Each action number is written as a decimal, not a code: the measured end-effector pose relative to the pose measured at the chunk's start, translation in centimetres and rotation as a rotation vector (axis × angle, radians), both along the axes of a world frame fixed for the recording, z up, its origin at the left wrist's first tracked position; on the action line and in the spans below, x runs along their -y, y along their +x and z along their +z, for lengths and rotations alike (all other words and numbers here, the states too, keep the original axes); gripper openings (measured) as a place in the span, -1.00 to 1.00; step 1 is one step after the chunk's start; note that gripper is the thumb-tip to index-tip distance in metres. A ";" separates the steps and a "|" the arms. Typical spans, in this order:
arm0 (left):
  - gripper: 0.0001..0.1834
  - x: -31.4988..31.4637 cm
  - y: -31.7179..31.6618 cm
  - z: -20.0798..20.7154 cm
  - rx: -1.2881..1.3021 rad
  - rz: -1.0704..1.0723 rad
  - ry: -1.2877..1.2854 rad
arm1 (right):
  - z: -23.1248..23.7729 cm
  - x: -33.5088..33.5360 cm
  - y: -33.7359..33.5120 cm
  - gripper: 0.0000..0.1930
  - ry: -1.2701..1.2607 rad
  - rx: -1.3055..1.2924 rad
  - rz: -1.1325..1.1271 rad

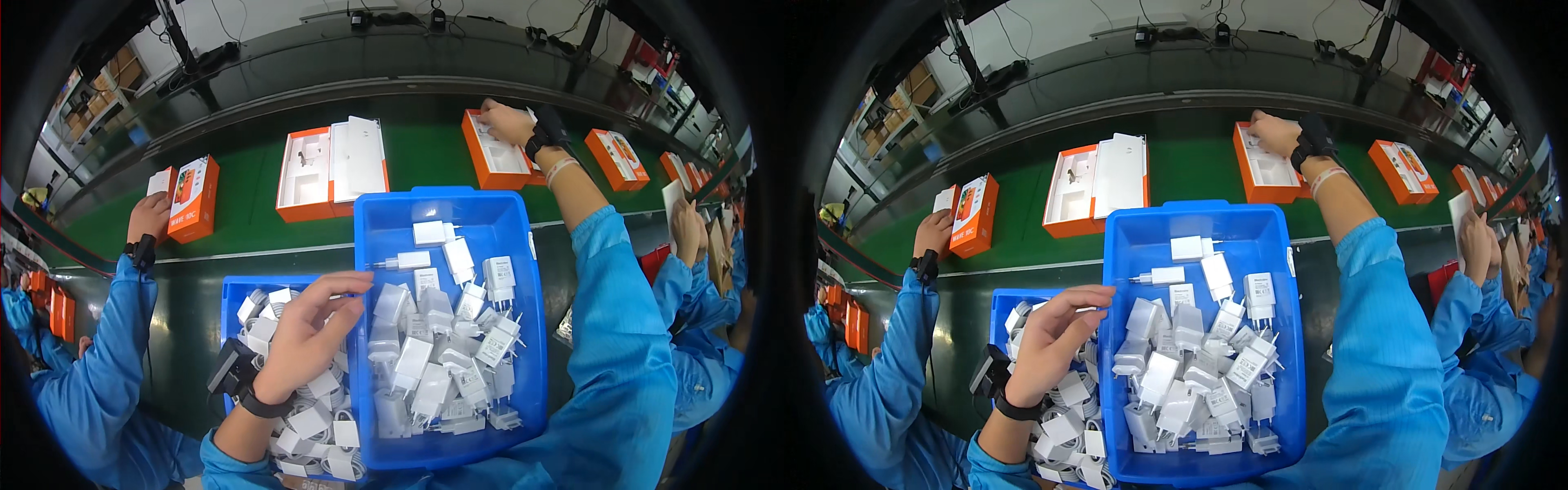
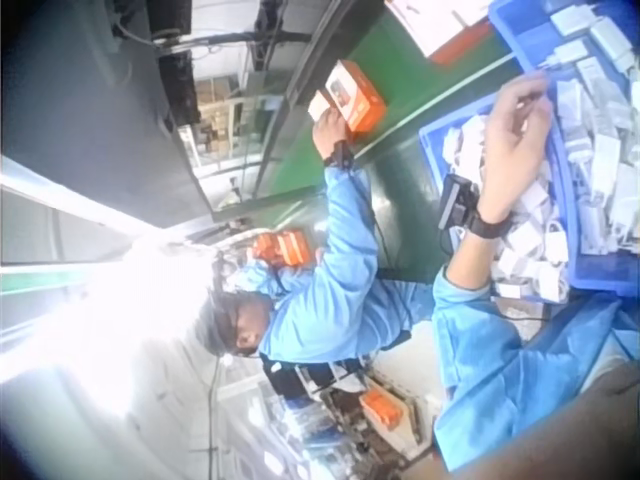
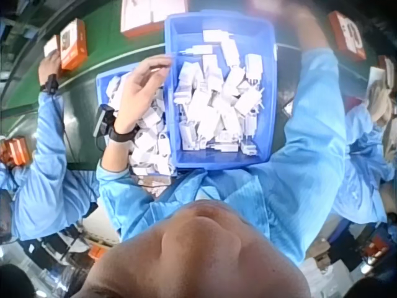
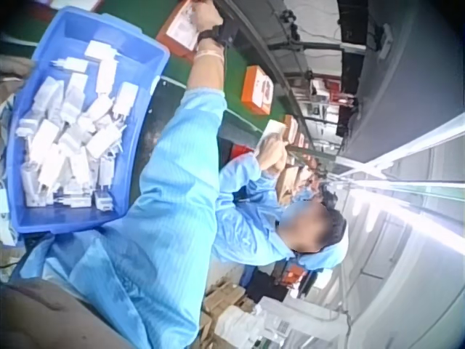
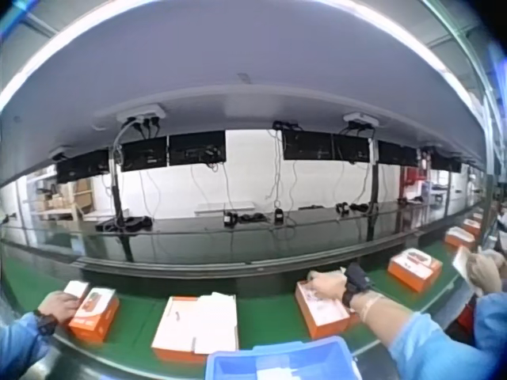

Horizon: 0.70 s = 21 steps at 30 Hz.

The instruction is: Picking up power adapters and cables from a bin and placing them into orange packaging boxes on a conveyor belt.

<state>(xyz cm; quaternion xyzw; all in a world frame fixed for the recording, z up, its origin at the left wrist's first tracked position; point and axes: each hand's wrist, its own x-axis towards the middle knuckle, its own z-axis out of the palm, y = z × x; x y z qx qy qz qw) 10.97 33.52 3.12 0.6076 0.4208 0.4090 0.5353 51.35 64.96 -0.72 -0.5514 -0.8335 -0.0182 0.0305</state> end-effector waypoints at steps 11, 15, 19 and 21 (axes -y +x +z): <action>-0.81 -4.9 -8.3 0.2 -0.206 0.360 0.322 | 4.4 12.5 -13.8 -0.74 0.199 -0.777 0.352; -0.78 -5.9 -11.5 -2.5 -0.416 0.325 0.223 | 3.8 23.7 -26.4 -0.72 -0.308 -0.433 0.929; -0.79 -6.2 -11.6 -4.0 -0.487 0.275 0.282 | 1.2 25.1 -31.7 -0.85 -0.224 0.034 0.883; -0.79 -6.0 -11.0 -4.1 -0.520 0.281 0.290 | 1.5 24.7 -32.1 -0.85 -0.189 0.076 0.928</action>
